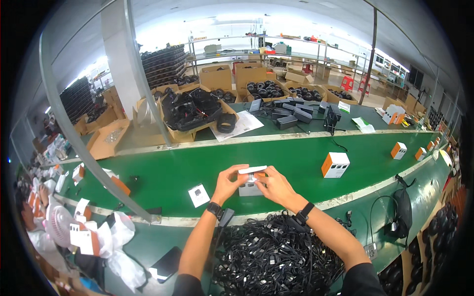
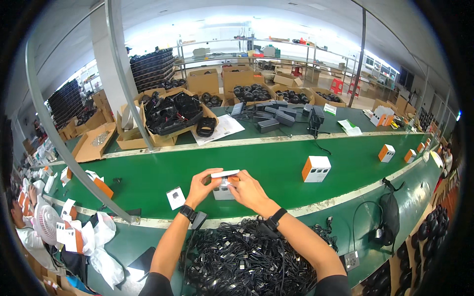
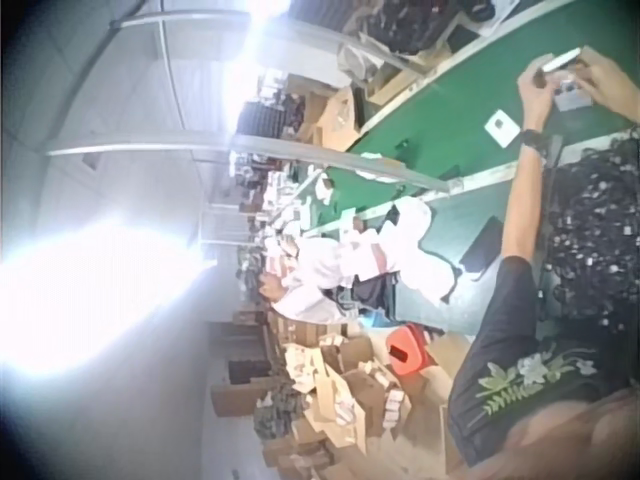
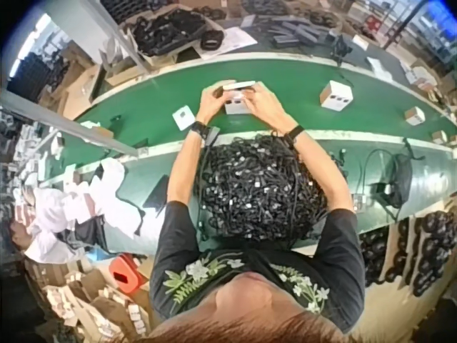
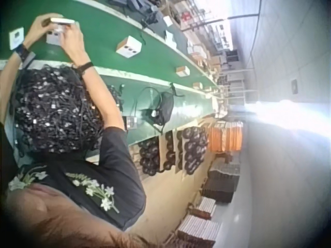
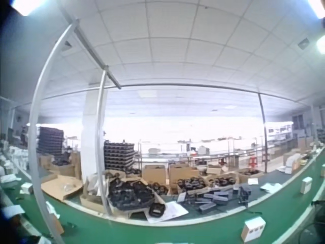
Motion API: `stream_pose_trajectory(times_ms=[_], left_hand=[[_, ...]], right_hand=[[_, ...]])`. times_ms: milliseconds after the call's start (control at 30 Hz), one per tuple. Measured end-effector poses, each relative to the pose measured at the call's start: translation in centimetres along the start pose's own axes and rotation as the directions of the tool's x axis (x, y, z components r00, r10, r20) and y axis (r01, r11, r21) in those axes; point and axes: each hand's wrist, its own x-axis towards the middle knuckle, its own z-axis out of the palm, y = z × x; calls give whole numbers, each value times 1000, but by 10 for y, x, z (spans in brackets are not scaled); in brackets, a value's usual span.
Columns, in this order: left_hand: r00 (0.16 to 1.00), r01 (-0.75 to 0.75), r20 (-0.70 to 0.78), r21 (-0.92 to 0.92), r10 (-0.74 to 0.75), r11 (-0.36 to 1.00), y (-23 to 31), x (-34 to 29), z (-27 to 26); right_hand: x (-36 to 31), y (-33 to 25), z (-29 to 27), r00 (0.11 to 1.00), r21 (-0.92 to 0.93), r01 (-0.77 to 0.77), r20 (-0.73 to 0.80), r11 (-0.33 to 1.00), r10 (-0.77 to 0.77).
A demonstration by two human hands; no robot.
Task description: Packing small black electronic cables and components into small white and orange boxes on a factory assembly line.
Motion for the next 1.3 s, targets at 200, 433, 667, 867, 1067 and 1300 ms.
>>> stream_pose_trajectory(times_ms=[200, 433, 667, 867, 1067, 1300], left_hand=[[976, -216, 80, 420, 201, 881, 23, -7, 2], [961, -274, 123, 515, 247, 812, 25, 7, 26], [887, -458, 291, 662, 359, 594, 34, -2, 28], [892, -443, 251, 647, 375, 621, 28, 5, 52], [861, -495, 330, 720, 387, 487, 28, 1, 62], [837, -546, 443, 722, 322, 424, 37, 10, 70]], right_hand=[[-13, 19, -26, 968, 296, -250, 100, 922, 230], [-16, 52, -19, 998, 88, -41, -37, 995, 45], [-21, 32, -51, 999, -31, 3, 44, 1000, -2], [-25, 56, -54, 996, -32, -23, 88, 999, 26], [-37, 52, -66, 988, -105, -3, 154, 994, 19], [-45, 69, -76, 979, -241, 72, 201, 968, -22]])
